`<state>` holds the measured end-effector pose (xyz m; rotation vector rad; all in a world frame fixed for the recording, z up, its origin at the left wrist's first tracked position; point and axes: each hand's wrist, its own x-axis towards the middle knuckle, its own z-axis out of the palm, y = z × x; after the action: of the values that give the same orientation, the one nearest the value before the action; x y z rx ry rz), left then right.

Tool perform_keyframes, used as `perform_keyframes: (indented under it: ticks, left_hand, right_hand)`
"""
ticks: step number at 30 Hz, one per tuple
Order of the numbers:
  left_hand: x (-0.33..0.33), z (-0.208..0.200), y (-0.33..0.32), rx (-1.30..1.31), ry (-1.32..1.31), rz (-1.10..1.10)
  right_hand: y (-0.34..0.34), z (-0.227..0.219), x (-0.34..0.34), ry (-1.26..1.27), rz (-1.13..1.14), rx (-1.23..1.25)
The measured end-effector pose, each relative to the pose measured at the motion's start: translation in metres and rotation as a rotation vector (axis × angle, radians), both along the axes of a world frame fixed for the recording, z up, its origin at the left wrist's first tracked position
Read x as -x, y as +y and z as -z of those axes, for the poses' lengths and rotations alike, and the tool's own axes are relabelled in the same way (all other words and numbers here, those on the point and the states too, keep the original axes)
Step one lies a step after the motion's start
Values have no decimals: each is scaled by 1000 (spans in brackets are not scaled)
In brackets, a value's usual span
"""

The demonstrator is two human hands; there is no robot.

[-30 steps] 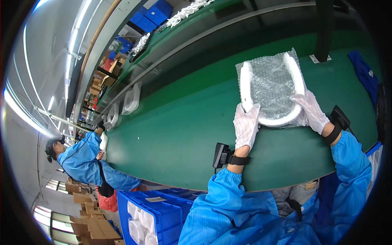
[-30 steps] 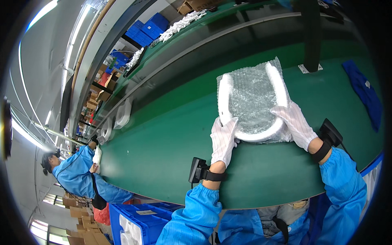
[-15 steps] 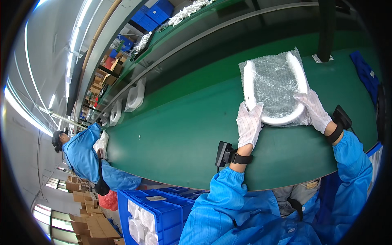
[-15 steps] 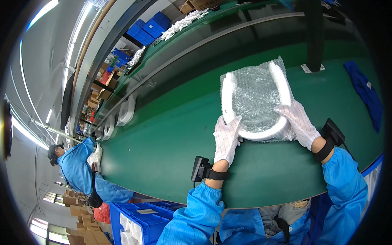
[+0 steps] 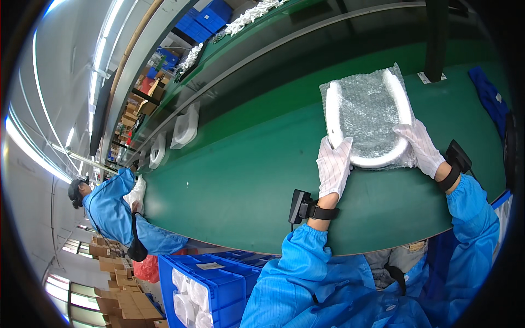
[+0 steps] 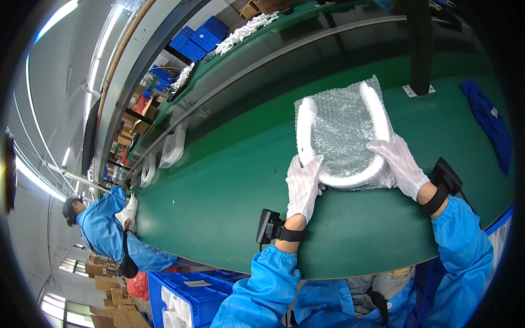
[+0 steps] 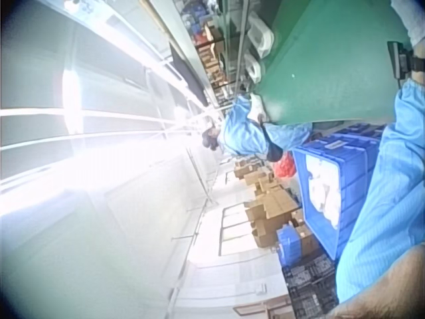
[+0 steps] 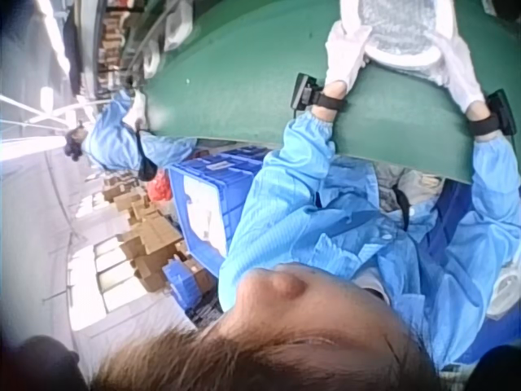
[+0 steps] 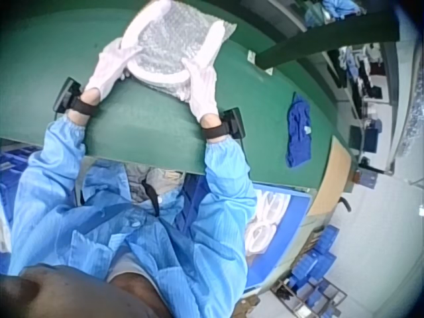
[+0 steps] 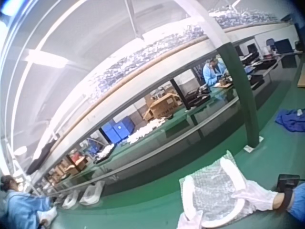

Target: Placing bubble-wrapped U-shaped plastic components into a large blue bin and inserting cardboard sheets as layer dividers.

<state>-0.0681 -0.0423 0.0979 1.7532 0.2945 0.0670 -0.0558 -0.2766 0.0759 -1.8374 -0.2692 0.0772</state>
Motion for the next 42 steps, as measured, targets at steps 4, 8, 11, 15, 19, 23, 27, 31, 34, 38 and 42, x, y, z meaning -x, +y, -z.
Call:
perform_keyframes:
  ticks: [4,8,11,15,19,23,27,31,34,38,42]
  left_hand:
    - [1,-1,-1,-5,-5,-7]
    - [0,2,1,-41,-22,-30]
    - [0,-4,-2,-14,9,-19]
    - [0,-7,-3,-25,4,-24]
    - [-1,-4,0,-20,1,-20]
    - [0,-7,-3,2,-2,-11]
    - [0,-9,-1,-1,31,2]
    - [-1,-6,1,-17,19,0]
    - [-4,1,2,-35,-11,1]
    - [-2,-6,0,-28,16,1]
    - [-2,-6,0,-5,5,-19]
  right_hand:
    - [-1,3,0,51,32,-54]
    - [8,-12,-2,312,57,-250]
    - [0,1,-3,75,9,-38]
    - [0,1,-5,126,4,-67]
    - [1,0,-3,59,5,-37]
    - [2,0,-6,203,47,-231]
    - [8,-11,-4,235,60,-291]
    - [6,-8,-2,178,68,-217]
    - [3,-1,-3,86,53,-127]
    - [4,-2,-5,160,60,-198]
    - [10,-11,-2,220,103,-263]
